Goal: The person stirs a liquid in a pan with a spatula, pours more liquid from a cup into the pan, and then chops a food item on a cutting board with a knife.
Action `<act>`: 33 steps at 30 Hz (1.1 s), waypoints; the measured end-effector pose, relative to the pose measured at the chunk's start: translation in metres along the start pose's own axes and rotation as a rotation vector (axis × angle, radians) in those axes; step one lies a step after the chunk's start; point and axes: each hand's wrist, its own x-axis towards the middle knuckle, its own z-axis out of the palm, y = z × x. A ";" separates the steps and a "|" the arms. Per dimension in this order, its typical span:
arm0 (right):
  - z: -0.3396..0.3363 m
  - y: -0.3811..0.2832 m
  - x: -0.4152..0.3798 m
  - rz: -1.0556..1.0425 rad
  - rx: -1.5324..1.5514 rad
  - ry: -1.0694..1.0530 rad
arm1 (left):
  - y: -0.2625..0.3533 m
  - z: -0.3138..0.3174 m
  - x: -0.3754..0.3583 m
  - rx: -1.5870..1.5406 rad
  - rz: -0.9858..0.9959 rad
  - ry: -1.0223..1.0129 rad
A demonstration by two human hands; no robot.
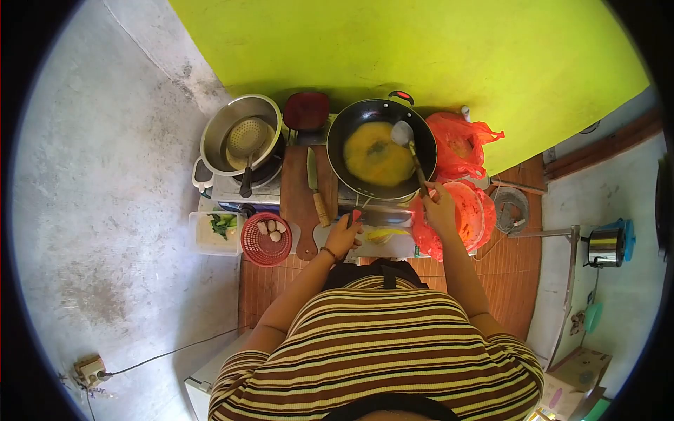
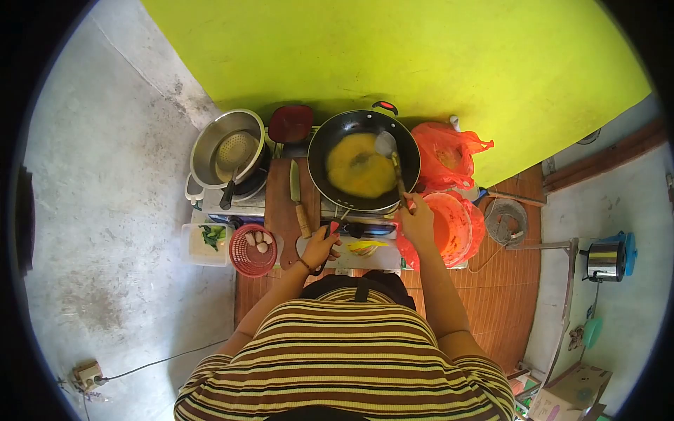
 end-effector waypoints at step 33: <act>-0.017 -0.035 -0.060 -0.223 -0.467 -0.129 | 0.009 0.000 0.002 -0.087 -0.087 -0.102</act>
